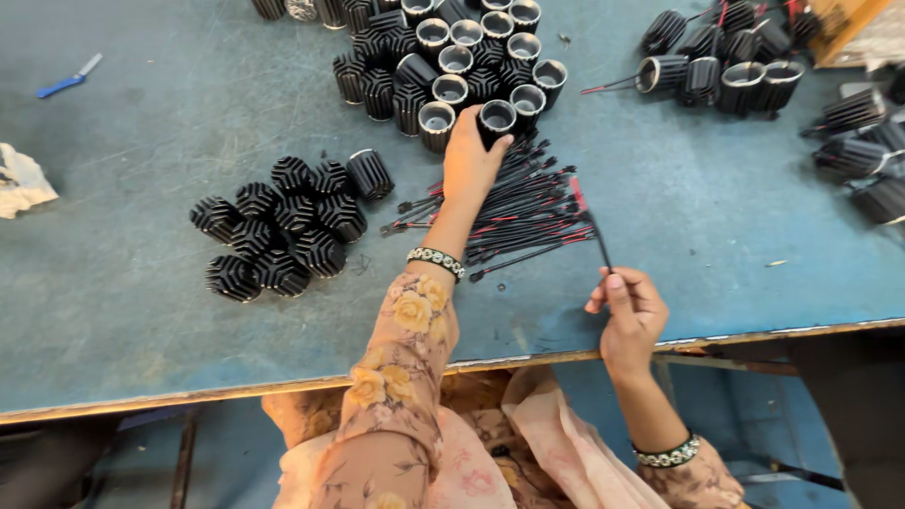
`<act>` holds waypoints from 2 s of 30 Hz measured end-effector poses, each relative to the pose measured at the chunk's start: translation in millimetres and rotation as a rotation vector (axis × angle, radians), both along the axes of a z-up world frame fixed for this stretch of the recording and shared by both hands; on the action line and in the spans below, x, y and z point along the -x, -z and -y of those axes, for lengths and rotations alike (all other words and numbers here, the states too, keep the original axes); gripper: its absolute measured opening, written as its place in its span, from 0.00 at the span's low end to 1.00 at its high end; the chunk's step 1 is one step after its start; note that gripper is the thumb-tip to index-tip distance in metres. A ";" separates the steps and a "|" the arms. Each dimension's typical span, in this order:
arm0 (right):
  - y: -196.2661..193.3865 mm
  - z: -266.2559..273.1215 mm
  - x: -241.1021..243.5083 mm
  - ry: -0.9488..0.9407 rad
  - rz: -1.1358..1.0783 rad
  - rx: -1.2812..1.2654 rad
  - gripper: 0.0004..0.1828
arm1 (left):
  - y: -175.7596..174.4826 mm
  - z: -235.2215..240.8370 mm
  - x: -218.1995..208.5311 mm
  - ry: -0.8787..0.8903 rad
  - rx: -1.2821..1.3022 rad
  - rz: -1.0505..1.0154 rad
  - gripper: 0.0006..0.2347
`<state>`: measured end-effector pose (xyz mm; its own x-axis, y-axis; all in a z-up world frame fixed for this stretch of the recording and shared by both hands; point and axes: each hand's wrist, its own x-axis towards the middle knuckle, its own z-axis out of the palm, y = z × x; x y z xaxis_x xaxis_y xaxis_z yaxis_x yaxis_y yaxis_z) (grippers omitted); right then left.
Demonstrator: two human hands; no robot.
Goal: The person assembles electrical components by threading wires through black heat sinks and securing them into silver metal housings, repeating this process for multiple units on a workbench.
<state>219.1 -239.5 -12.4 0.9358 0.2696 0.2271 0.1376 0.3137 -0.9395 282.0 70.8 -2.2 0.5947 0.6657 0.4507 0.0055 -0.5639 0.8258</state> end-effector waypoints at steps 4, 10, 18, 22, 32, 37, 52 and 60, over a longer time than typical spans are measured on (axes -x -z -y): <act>-2.0 -4.3 4.6 -0.002 0.033 0.003 0.08 | -13.7 -4.0 13.5 0.162 0.388 0.050 0.22; -15.5 -8.4 14.2 0.031 0.154 0.065 0.05 | -26.0 16.0 145.4 0.627 1.450 0.420 0.19; -45.3 -40.7 66.7 -0.054 0.547 0.269 0.08 | 14.7 41.9 235.8 0.607 1.862 0.744 0.30; -62.3 -57.6 75.9 -0.028 0.878 0.273 0.10 | 18.8 37.7 237.8 0.619 1.887 0.801 0.31; -66.4 -61.3 78.3 -0.026 0.929 0.302 0.10 | 22.7 42.9 237.0 0.561 1.719 0.716 0.28; -67.0 -62.2 78.5 -0.021 0.942 0.352 0.10 | 25.9 47.3 241.9 0.552 1.628 0.656 0.26; -64.9 -57.8 77.7 0.015 0.937 0.406 0.11 | 28.1 51.3 243.1 0.559 1.577 0.635 0.23; -65.9 -55.3 71.5 0.050 0.938 0.471 0.10 | 25.1 52.0 243.9 0.554 1.575 0.635 0.23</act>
<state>147.6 -184.2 53.5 0.4516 0.4848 0.7490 0.8761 -0.0820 -0.4751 38.1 18.8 -27.4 0.8820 0.4547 -0.1239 -0.3945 0.8561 0.3338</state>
